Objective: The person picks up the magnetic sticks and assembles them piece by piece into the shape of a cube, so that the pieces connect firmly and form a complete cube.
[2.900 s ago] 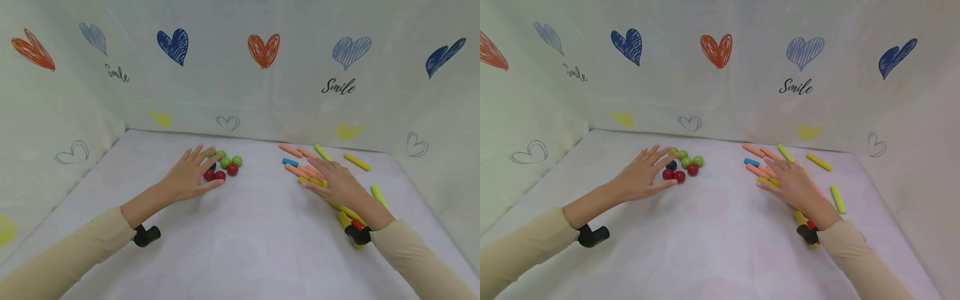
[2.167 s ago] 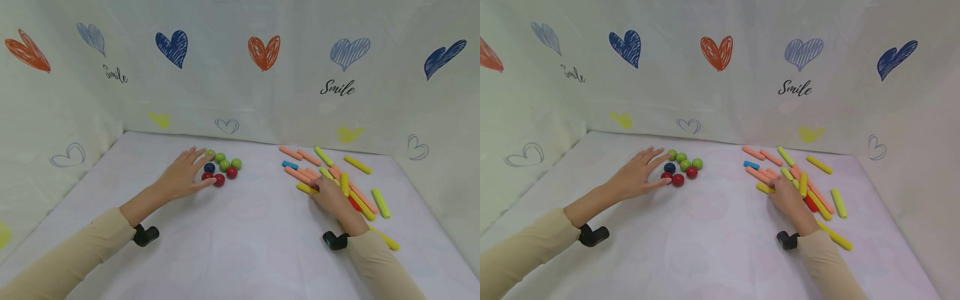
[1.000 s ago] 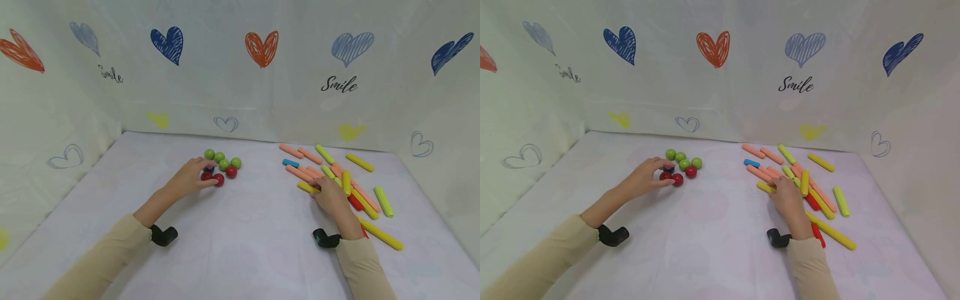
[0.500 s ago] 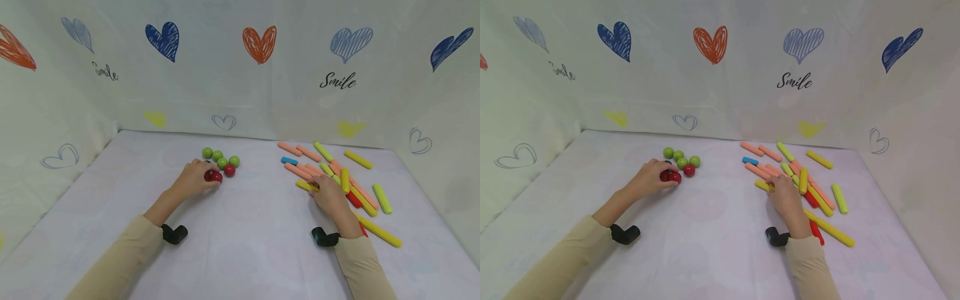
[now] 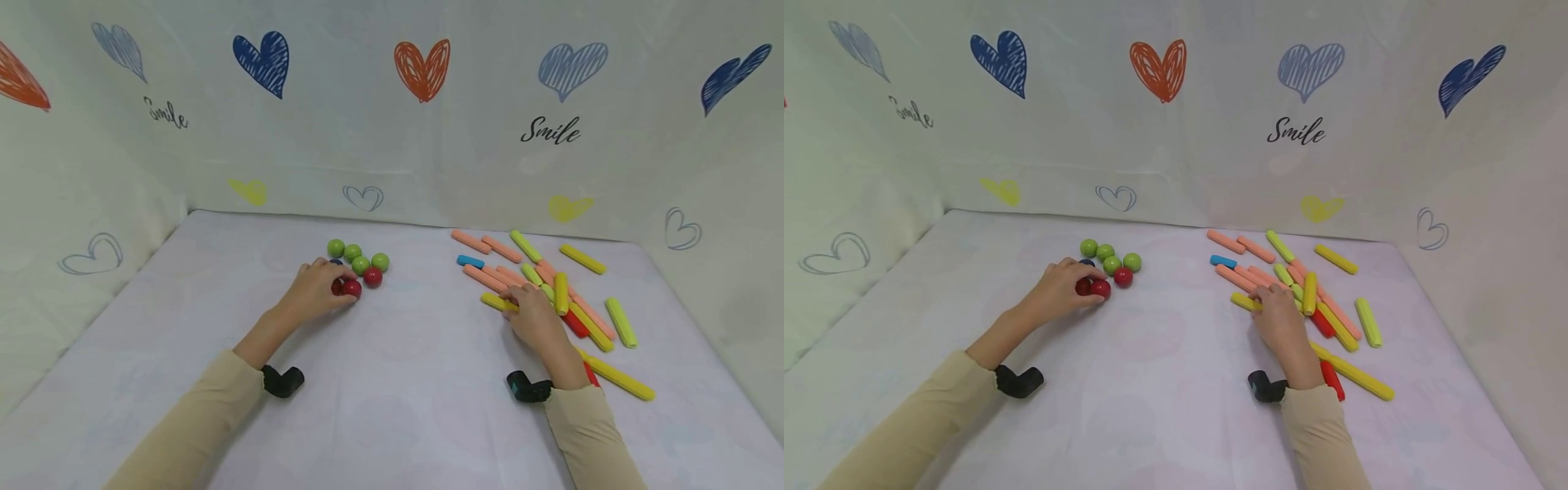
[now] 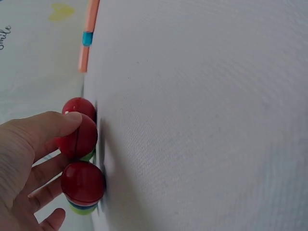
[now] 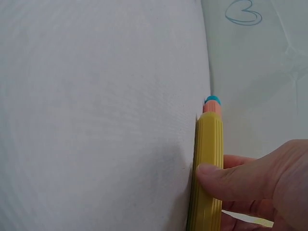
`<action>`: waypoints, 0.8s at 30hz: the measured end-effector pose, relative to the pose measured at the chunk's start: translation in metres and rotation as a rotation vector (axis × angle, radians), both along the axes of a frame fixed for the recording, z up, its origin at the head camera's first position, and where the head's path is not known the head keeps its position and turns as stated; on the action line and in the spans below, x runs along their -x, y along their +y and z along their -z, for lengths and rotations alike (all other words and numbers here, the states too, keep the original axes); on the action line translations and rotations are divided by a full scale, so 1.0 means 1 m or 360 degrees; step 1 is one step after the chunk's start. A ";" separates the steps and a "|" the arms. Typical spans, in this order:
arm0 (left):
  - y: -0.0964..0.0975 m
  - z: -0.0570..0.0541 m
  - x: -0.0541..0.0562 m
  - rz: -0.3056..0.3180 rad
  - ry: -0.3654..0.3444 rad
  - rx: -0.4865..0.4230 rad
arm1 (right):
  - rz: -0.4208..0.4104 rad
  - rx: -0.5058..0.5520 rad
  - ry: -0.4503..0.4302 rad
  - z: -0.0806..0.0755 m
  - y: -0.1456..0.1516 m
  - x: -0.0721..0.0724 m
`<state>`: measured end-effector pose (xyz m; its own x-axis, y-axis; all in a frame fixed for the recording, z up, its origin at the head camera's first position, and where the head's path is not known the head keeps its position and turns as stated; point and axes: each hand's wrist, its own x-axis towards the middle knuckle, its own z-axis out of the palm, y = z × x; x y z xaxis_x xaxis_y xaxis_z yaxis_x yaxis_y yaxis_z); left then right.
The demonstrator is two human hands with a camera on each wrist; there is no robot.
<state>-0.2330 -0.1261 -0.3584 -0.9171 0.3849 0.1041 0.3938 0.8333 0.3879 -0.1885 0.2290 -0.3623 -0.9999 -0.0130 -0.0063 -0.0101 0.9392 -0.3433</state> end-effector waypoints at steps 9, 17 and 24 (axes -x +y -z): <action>0.005 -0.006 -0.012 0.0099 0.0082 -0.0070 | 0.0008 0.0006 -0.0025 -0.001 0.000 0.000; 0.014 -0.007 -0.033 0.0133 -0.0052 -0.0281 | 0.0006 0.0005 -0.0019 0.000 -0.001 0.001; 0.022 0.001 -0.048 0.0117 -0.0270 -0.0468 | 0.0017 -0.0005 -0.0022 0.001 0.000 0.001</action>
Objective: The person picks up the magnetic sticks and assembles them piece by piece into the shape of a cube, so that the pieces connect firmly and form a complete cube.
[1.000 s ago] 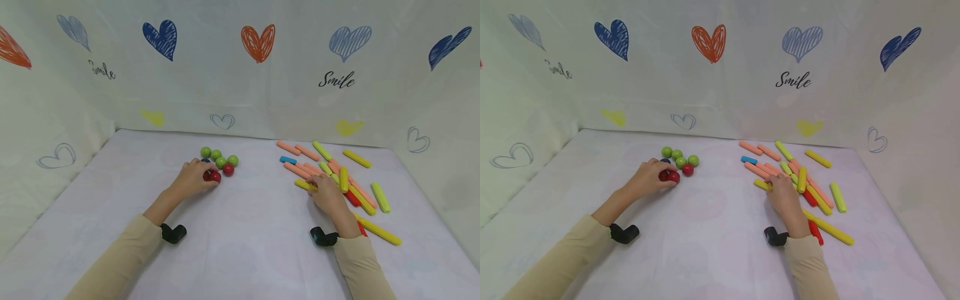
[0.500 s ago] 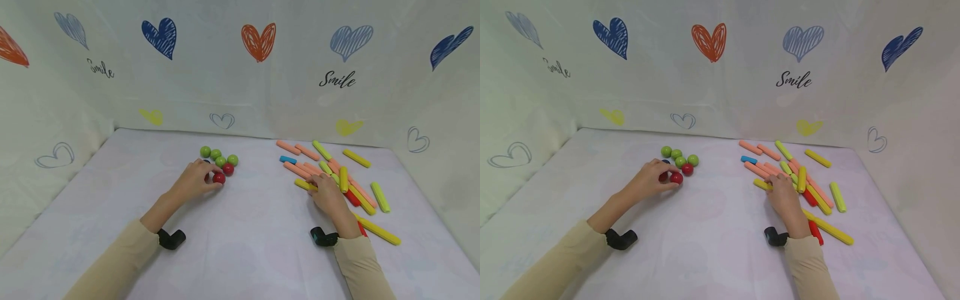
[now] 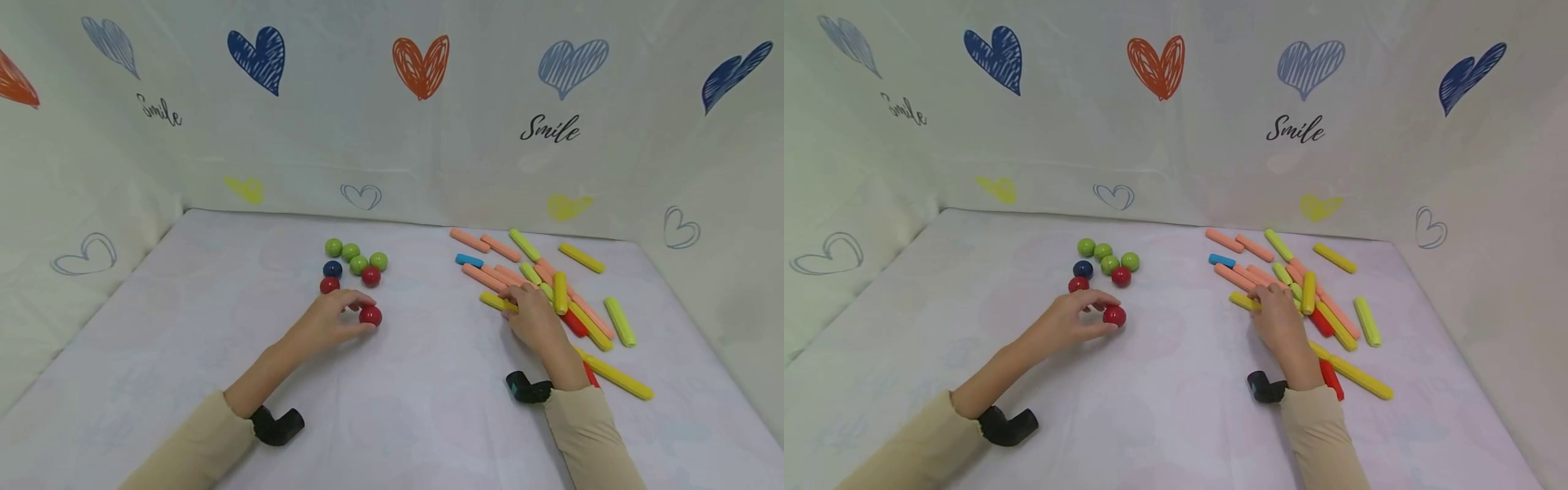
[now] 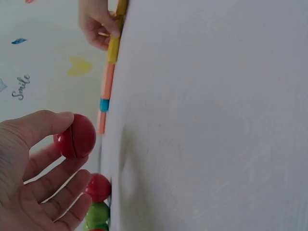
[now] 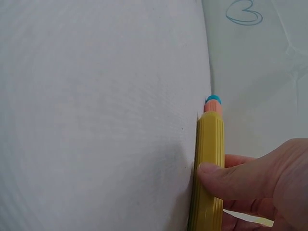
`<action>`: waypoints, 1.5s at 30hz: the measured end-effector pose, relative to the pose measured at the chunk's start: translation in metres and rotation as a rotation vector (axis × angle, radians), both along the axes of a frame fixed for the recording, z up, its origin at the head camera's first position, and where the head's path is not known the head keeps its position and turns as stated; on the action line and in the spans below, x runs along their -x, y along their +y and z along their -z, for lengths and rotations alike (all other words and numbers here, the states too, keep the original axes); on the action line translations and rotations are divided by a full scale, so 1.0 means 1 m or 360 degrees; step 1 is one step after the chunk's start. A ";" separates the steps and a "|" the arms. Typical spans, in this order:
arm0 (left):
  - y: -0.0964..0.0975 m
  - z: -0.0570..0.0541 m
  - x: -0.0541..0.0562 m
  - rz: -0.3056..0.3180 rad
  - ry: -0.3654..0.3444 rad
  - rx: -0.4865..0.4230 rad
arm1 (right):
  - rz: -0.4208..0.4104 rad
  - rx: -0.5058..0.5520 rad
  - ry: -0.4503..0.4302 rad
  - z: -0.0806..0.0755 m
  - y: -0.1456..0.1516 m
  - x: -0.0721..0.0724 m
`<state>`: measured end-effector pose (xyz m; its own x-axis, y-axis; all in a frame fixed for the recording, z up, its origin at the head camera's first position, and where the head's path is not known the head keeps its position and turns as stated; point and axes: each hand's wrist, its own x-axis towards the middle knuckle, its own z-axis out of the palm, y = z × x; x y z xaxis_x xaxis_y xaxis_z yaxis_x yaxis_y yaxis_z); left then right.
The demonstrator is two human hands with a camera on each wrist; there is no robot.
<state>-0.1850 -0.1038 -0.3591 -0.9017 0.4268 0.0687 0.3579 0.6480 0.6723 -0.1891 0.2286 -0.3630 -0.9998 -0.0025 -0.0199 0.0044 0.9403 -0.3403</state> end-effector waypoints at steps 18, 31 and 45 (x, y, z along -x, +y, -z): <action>0.009 0.016 -0.011 0.0006 -0.0325 -0.0128 | -0.0028 0.0034 0.0013 0.000 0.001 -0.003; 0.009 0.019 -0.009 0.0057 -0.0381 -0.0185 | -0.0027 0.0019 0.0006 -0.003 0.000 -0.006; 0.009 0.023 -0.008 0.0025 -0.0387 -0.0191 | -0.0241 0.0201 0.0184 -0.013 -0.004 -0.007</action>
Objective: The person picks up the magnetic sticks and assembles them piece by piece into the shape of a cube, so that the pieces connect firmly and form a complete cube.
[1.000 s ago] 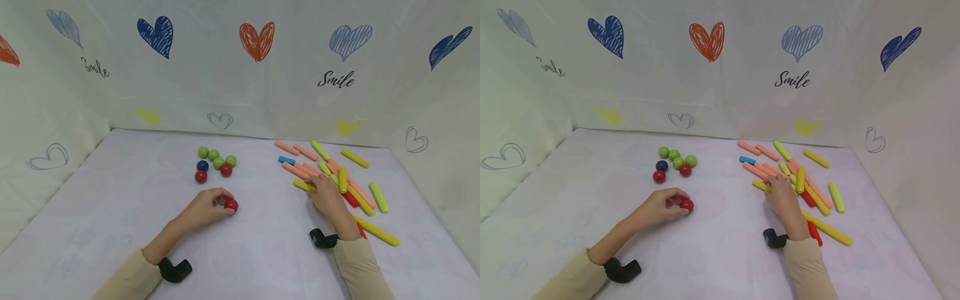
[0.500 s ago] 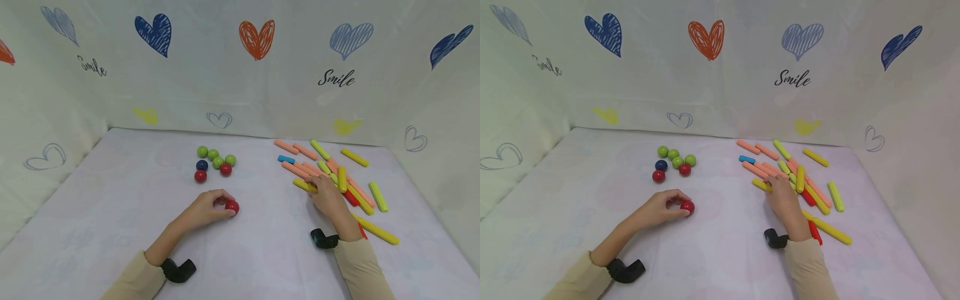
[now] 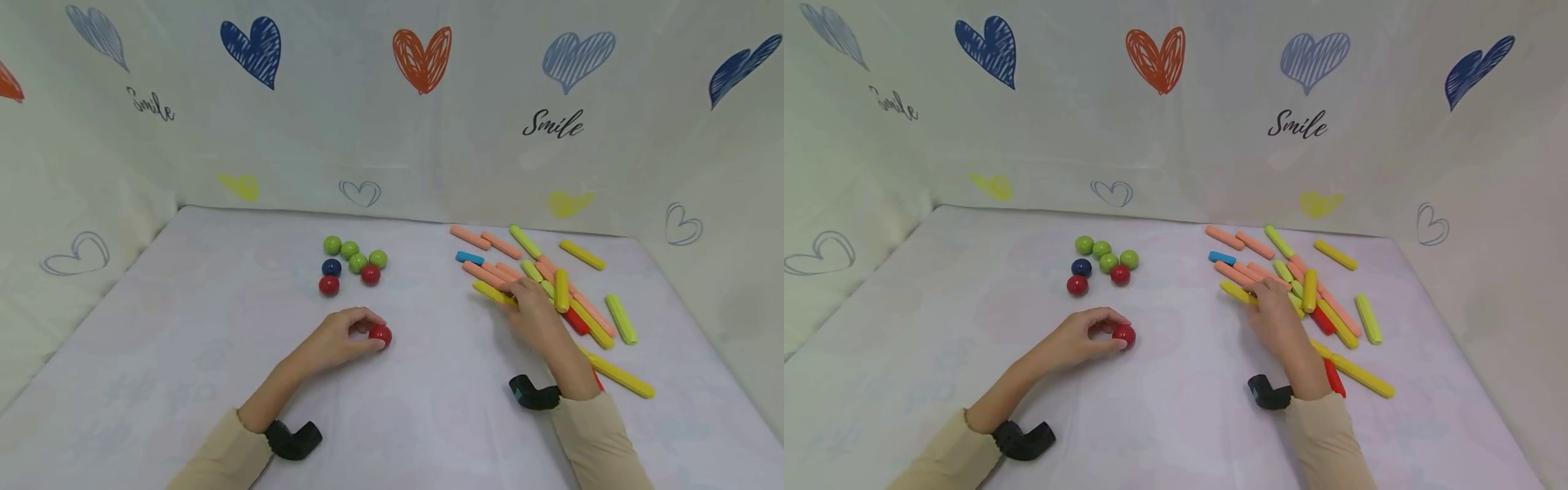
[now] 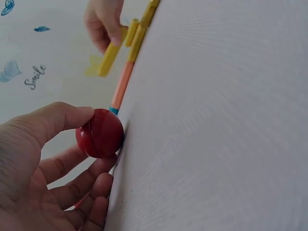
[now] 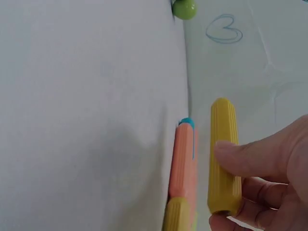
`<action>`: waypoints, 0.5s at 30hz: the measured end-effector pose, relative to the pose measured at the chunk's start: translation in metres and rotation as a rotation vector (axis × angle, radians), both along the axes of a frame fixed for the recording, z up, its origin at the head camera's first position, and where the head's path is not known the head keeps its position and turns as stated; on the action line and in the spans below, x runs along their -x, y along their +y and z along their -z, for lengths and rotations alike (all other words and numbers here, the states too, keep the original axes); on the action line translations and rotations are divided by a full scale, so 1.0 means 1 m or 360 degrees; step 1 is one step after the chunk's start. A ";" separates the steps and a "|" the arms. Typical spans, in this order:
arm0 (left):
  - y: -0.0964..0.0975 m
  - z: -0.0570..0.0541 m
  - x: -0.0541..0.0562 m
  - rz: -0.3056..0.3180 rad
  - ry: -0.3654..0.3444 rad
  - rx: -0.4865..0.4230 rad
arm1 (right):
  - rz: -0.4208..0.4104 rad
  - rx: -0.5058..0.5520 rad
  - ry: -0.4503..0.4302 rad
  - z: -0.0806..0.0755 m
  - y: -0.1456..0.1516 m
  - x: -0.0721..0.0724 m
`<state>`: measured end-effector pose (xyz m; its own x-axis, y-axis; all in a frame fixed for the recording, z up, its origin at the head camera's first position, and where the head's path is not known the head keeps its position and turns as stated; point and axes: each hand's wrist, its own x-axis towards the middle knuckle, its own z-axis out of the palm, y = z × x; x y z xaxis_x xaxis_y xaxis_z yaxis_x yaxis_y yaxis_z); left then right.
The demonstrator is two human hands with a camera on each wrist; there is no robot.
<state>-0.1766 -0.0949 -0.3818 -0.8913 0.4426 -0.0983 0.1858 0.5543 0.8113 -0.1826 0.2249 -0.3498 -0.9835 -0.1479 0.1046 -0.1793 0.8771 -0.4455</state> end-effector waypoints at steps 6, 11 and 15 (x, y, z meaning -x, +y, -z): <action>0.001 -0.001 -0.001 -0.0013 0.0020 0.0008 | -0.0115 0.0071 0.0003 -0.007 -0.018 -0.008; 0.002 -0.002 -0.002 -0.0033 -0.0004 0.0010 | -0.0213 0.0072 -0.0031 -0.008 -0.037 -0.016; 0.003 -0.002 -0.002 -0.0056 -0.0021 0.0024 | -0.0286 0.0084 -0.0056 -0.004 -0.049 -0.020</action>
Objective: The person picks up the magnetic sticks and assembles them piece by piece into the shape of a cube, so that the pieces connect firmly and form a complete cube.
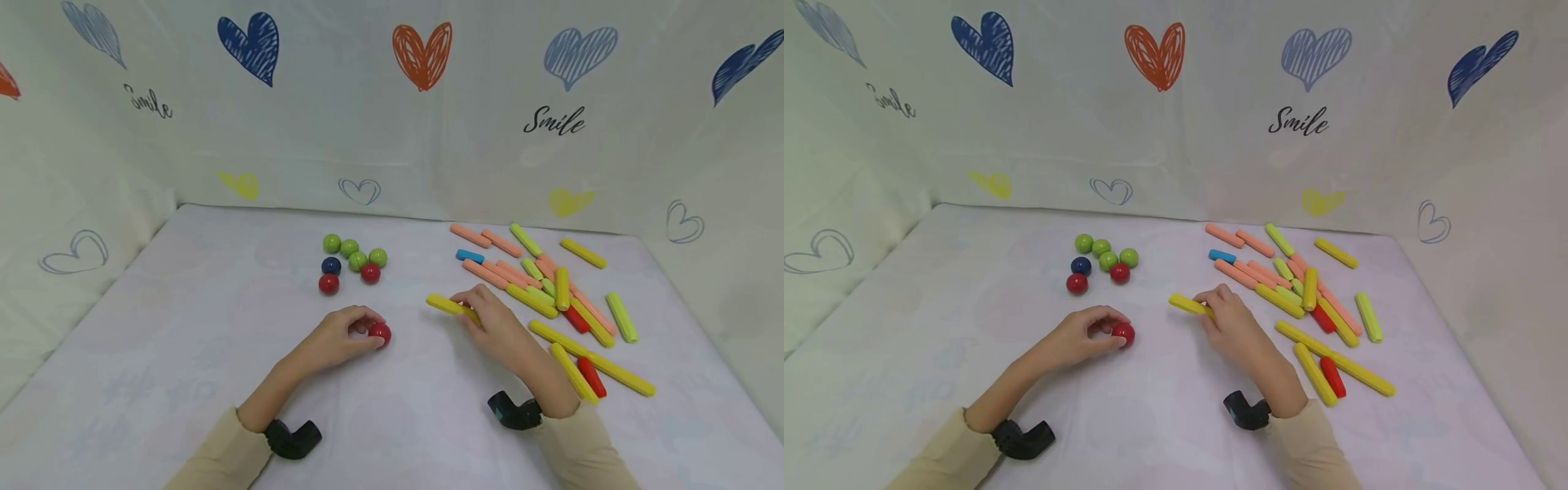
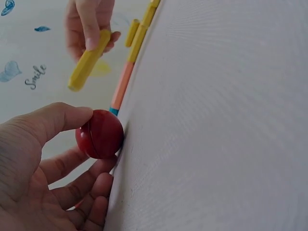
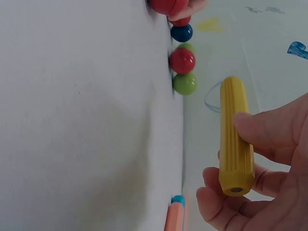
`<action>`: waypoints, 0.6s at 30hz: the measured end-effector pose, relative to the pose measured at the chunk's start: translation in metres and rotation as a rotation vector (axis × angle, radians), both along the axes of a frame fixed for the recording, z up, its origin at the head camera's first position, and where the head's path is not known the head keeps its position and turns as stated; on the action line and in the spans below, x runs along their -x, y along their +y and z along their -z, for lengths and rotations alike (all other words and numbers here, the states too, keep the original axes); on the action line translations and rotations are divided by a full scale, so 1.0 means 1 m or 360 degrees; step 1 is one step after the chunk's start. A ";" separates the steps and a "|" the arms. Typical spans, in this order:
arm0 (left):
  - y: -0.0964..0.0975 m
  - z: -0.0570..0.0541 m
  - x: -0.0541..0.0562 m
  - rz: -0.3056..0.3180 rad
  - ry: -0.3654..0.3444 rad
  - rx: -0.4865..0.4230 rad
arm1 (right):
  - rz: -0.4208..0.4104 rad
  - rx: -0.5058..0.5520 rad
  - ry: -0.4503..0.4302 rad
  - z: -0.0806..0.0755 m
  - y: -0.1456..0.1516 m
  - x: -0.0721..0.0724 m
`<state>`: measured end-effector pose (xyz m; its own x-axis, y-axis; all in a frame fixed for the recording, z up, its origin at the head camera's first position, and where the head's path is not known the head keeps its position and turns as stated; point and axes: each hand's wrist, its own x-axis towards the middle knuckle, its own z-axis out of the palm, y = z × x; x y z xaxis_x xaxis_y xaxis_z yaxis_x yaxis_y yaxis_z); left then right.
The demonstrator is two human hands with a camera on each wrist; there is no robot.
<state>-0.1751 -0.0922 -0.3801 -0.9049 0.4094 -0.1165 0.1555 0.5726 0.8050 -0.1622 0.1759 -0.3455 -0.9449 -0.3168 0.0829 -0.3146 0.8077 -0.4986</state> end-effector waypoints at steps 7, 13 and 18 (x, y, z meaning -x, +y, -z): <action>0.000 -0.001 0.000 -0.0001 -0.0007 0.0009 | -0.0191 0.0005 0.0056 0.009 -0.015 -0.005; -0.001 -0.002 0.000 0.0022 0.0005 -0.0005 | -0.0237 -0.0004 0.0003 0.013 -0.025 -0.010; 0.000 -0.002 0.000 0.0030 0.0012 -0.0002 | -0.0232 -0.0016 -0.0029 0.016 -0.031 -0.013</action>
